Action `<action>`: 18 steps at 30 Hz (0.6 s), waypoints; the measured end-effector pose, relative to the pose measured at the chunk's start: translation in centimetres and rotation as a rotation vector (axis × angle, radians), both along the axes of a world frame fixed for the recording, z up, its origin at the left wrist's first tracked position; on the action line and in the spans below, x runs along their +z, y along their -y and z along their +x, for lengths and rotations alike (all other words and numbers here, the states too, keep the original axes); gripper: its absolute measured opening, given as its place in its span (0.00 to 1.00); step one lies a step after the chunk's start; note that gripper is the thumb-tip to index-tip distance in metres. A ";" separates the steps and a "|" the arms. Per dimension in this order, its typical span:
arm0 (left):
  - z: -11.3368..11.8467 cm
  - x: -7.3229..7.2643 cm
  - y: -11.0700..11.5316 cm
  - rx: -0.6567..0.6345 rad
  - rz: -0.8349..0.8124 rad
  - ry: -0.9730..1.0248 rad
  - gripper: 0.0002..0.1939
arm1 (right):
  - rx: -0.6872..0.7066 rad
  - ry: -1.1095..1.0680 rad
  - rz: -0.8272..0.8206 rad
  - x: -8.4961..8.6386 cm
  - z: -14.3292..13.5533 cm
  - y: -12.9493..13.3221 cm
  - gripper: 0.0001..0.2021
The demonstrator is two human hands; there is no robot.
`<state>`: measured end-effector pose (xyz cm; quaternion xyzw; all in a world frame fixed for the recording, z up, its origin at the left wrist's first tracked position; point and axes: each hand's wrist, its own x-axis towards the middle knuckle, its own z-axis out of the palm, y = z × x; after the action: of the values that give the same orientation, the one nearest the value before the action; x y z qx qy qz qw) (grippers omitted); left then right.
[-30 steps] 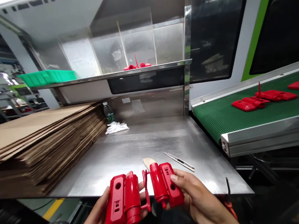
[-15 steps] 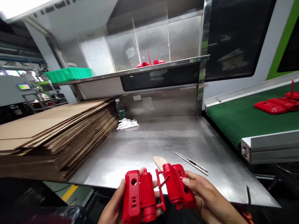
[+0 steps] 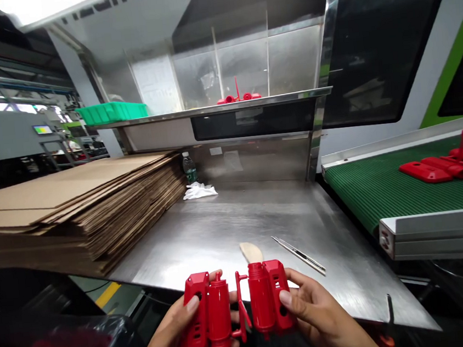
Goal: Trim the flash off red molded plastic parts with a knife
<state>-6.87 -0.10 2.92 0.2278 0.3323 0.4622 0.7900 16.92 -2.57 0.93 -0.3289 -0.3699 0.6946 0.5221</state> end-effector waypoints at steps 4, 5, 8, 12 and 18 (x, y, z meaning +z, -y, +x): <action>-0.3 -0.2 -0.6 -0.021 -0.065 -0.047 0.18 | -0.081 0.280 0.099 -0.7 0.0 0.0 0.22; -0.4 -0.3 -0.7 -0.041 -0.099 -0.037 0.16 | -0.167 0.423 0.189 -0.9 -0.1 0.1 0.19; -0.7 -0.6 -1.1 -0.068 -0.206 0.025 0.10 | -0.495 0.850 0.679 -1.0 -0.8 0.4 0.09; -0.8 -0.5 -1.2 0.027 -0.236 0.040 0.10 | -0.635 0.946 0.940 -1.6 -0.6 0.5 0.11; -0.5 0.3 -1.0 0.133 -0.147 0.001 0.14 | -0.482 0.852 0.129 -3.3 3.0 -3.1 0.39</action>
<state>-7.32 0.88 3.25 0.1464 0.3792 0.4883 0.7723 19.90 0.55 -2.33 -0.6270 -0.5062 0.3336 0.4893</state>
